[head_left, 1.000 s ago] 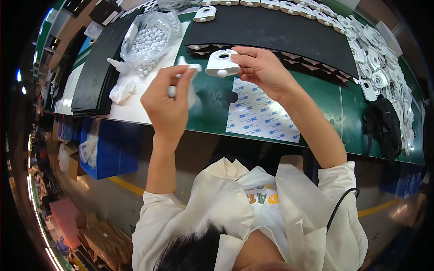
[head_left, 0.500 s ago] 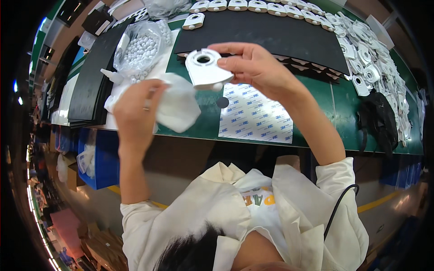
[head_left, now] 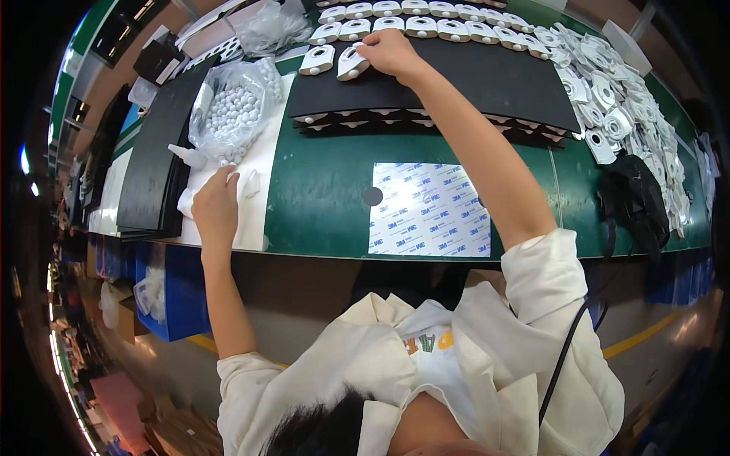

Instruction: The person is manually assembling small white plastic components by pressing a center piece into a ring-shaped base.

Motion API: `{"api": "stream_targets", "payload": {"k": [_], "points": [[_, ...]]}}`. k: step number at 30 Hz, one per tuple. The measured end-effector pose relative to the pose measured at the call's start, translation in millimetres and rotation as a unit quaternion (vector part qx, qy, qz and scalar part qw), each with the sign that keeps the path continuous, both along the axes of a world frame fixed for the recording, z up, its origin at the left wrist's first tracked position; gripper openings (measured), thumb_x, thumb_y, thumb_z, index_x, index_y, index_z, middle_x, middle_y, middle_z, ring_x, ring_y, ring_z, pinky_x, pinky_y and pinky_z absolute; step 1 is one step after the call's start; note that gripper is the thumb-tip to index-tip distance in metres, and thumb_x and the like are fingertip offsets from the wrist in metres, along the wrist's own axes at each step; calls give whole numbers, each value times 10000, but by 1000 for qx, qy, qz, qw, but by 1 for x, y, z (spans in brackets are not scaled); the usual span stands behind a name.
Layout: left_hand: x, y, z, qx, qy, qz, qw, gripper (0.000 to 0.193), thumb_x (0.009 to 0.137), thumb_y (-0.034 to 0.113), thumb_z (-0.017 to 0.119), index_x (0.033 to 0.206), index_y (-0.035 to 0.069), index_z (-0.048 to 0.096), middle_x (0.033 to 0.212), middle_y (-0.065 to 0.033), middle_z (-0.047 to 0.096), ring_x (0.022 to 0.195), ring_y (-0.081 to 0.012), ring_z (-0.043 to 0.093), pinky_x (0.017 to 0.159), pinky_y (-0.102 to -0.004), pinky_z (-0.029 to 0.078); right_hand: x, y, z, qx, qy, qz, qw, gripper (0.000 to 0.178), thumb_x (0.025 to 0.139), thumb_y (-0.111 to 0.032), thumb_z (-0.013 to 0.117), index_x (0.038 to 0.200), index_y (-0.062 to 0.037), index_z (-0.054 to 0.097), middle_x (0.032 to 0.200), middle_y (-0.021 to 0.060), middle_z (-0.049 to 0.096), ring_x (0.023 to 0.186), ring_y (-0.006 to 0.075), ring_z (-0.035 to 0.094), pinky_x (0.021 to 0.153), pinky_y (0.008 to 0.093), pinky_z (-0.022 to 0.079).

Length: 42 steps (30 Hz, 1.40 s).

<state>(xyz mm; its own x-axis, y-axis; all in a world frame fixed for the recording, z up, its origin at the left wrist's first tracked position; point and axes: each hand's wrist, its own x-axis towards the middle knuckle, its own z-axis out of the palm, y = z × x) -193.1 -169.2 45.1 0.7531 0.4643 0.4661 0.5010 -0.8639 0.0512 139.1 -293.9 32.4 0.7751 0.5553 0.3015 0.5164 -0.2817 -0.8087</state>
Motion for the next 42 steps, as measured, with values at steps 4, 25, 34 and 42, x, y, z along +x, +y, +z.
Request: {"api": "stream_targets", "payload": {"k": [4, 25, 34, 42], "points": [[27, -10, -2, -111, -60, -44, 991, 218, 836, 192, 575, 1006, 58, 601, 663, -128, 575, 599, -263, 549, 576, -343, 406, 10, 6, 5, -62, -39, -49, 996, 371, 741, -289, 663, 996, -21, 642, 952, 161, 643, 878, 272, 618, 802, 351, 466], [191, 51, -19, -265, -96, -77, 956, 385, 842, 333, 517, 1003, 4, 636, 899, -192, 645, 860, -301, 621, 754, -354, 455, 18, -263, 9, -5, -278, -163, 947, 255, 846, -182, 558, 1081, -99, 612, 1023, 82, 621, 893, 195, 577, 782, 280, 438], [195, 48, -8, -302, -26, -51, 952, 351, 841, 309, 541, 900, -21, 644, 680, -125, 626, 628, -217, 580, 618, -339, 427, 111, -385, -32, -270, -284, -425, 816, 441, 772, -318, 617, 1063, 11, 582, 1036, 230, 591, 976, 361, 553, 874, 411, 405], [165, -24, 11, -779, -223, -153, 565, 277, 855, 306, 561, 891, 31, 556, 585, 21, 393, 455, -84, 364, 336, -179, 229, 85, -364, -20, -338, -214, -377, 835, 385, 726, -348, 645, 1057, -152, 620, 970, 132, 627, 974, 311, 546, 797, 409, 446]]}}
